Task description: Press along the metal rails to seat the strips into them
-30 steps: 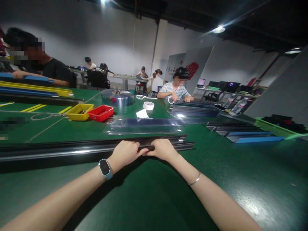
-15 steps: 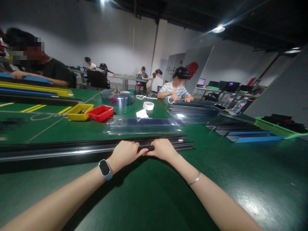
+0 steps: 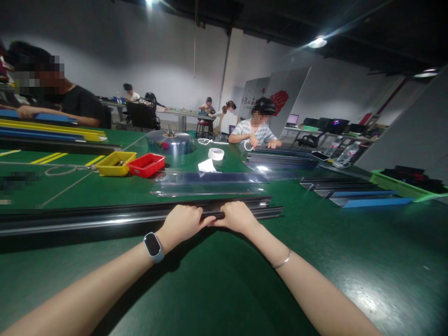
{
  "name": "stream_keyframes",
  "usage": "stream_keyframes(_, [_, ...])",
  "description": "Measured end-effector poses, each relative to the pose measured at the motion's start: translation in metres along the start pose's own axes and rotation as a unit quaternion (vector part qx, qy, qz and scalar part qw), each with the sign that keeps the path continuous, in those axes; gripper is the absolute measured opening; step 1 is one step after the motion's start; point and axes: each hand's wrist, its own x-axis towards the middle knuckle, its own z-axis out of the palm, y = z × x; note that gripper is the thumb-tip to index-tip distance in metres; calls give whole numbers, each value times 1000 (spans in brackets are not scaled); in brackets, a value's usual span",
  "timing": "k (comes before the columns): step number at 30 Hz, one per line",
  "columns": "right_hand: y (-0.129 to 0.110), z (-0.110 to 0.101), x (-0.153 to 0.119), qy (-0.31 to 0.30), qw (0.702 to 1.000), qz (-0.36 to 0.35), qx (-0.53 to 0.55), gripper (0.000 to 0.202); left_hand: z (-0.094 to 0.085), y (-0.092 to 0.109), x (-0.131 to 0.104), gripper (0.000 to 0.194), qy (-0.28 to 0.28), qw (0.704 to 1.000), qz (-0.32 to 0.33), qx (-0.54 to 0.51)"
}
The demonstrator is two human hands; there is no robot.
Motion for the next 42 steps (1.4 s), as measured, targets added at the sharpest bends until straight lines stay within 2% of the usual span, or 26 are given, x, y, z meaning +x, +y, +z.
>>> stream_keyframes(21, [1,3,4,-7,1000,-12,-17,76,1,1,0,64,-2,1000,-4,2])
stream_keyframes(33, [-4,-4,-1,-24,999,7,26,58,1,3,-1,66,1,1000,-9,5])
stream_keyframes(42, [-2,0,2,-16,999,-9,31,67,0,3,0,70,-10,1000,-19,12])
